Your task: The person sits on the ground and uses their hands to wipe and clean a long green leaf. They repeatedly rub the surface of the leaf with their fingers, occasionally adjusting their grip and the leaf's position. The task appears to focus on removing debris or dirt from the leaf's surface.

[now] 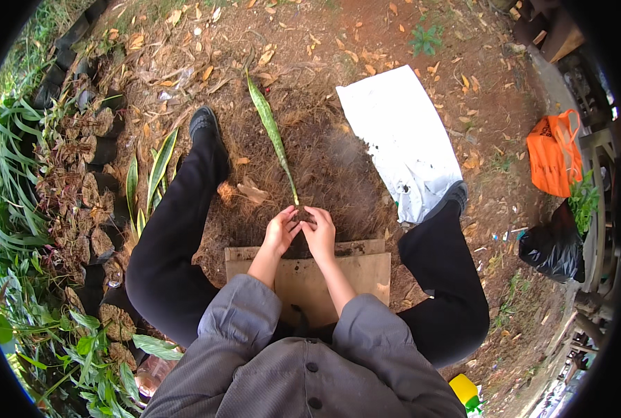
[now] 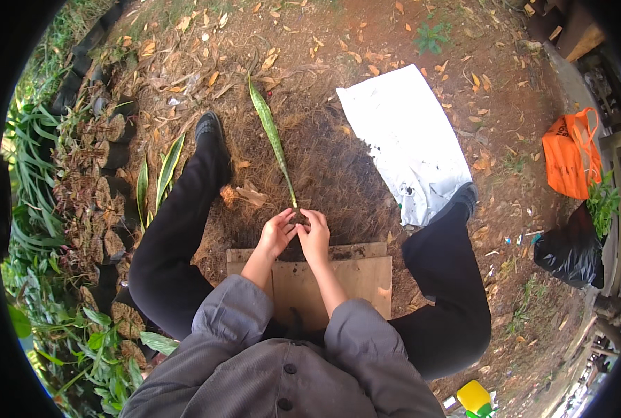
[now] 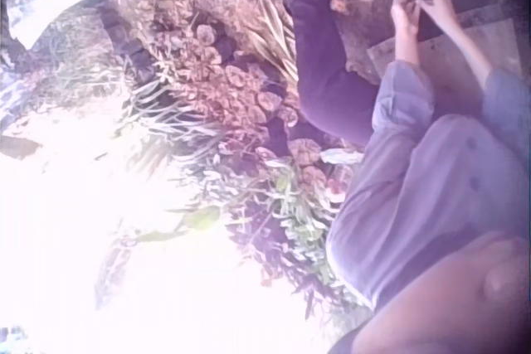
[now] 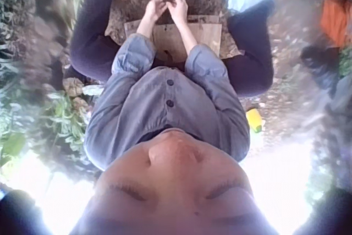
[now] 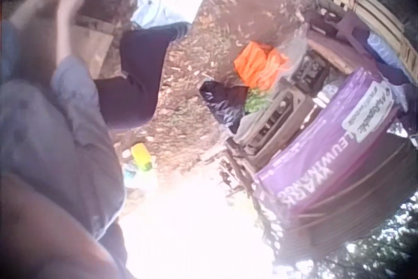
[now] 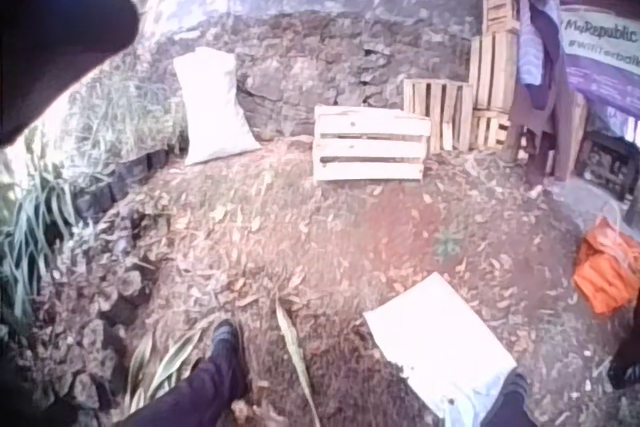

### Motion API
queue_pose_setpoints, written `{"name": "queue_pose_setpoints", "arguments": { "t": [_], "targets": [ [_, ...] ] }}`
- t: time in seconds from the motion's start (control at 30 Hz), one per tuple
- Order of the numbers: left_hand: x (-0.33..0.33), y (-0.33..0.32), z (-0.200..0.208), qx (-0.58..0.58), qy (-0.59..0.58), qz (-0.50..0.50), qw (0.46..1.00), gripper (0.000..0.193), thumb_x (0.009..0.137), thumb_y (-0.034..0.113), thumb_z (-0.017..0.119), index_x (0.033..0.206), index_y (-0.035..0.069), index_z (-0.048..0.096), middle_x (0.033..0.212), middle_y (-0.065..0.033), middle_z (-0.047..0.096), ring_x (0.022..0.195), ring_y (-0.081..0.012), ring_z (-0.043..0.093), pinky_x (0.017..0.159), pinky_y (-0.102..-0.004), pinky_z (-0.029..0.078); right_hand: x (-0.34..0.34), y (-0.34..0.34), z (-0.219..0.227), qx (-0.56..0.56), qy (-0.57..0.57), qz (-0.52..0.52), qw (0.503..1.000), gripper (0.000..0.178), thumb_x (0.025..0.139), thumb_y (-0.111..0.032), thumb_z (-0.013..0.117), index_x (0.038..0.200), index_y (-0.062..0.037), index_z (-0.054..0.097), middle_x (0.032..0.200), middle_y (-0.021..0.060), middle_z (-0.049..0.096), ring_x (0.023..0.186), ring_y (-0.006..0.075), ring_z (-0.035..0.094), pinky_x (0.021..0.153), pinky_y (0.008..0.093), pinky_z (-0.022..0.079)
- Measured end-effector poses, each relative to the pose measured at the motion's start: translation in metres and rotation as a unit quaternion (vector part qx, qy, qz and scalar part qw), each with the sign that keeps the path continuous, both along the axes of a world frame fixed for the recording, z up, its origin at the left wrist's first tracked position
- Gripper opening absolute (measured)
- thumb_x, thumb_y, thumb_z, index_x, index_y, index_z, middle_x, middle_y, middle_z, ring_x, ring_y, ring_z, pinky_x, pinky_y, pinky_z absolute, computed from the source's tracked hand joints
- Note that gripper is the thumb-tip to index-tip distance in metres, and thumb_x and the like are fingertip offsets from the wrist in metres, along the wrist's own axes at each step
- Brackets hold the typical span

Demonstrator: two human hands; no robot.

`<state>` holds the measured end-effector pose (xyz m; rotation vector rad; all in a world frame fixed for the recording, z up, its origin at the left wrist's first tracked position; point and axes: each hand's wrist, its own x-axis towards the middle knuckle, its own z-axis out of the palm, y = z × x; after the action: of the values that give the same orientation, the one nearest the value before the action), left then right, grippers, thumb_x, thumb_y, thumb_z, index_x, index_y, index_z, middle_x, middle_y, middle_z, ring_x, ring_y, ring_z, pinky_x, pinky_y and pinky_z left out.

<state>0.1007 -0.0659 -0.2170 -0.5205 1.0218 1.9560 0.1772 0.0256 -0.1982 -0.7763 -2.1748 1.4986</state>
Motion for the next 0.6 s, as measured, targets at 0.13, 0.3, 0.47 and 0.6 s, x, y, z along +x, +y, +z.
{"name": "queue_pose_setpoints", "arguments": {
  "t": [0.13, 0.3, 0.47, 0.6],
  "targets": [
    [-0.004, -0.006, -0.003, -0.037, 0.072, -0.031, 0.996, 0.038, 0.092, 0.019, 0.036, 0.124, 0.0, 0.045, 0.114, -0.0107, 0.053, 0.104, -0.0194, 0.051, 0.089, -0.0341, 0.043, -0.005, -0.009, -0.005, 0.12, -0.01, 0.014, 0.993, 0.033, 0.075, -0.001, 0.064, 0.107, -0.0044, 0.059, 0.114, 0.0134, 0.051, 0.092, 0.0266, 0.059, 0.075, 0.0308, 0.053],
    [-0.011, -0.002, 0.012, -0.107, 0.131, -0.106, 0.98, 0.033, 0.09, 0.017, 0.04, 0.118, 0.003, 0.051, 0.103, -0.0077, 0.06, 0.092, -0.0155, 0.056, 0.08, -0.0296, 0.046, -0.009, -0.017, 0.01, 0.214, -0.053, -0.015, 0.975, 0.025, 0.075, 0.0, 0.058, 0.099, -0.0055, 0.061, 0.113, 0.0128, 0.053, 0.099, 0.0308, 0.054, 0.083, 0.0397, 0.047],
    [-0.023, 0.001, 0.004, -0.313, 0.43, -0.1, 0.841, 0.025, 0.083, 0.009, 0.049, 0.105, 0.0, 0.057, 0.095, -0.0116, 0.062, 0.085, -0.0204, 0.059, 0.077, -0.03, 0.046, -0.012, -0.022, 0.0, 0.231, -0.128, 0.0, 0.965, 0.024, 0.074, 0.003, 0.053, 0.094, -0.0067, 0.063, 0.102, 0.0089, 0.057, 0.095, 0.0286, 0.055, 0.082, 0.04, 0.045],
    [-0.046, 0.023, 0.001, -0.443, 0.535, -0.123, 0.709, 0.032, 0.078, 0.013, 0.056, 0.107, 0.0, 0.053, 0.1, -0.02, 0.056, 0.09, -0.0338, 0.058, 0.078, -0.0394, 0.047, -0.01, -0.03, -0.013, 0.303, -0.188, 0.018, 0.934, 0.018, 0.077, -0.006, 0.054, 0.091, -0.009, 0.064, 0.096, 0.0056, 0.057, 0.093, 0.0238, 0.053, 0.081, 0.038, 0.04]
  ]
}}
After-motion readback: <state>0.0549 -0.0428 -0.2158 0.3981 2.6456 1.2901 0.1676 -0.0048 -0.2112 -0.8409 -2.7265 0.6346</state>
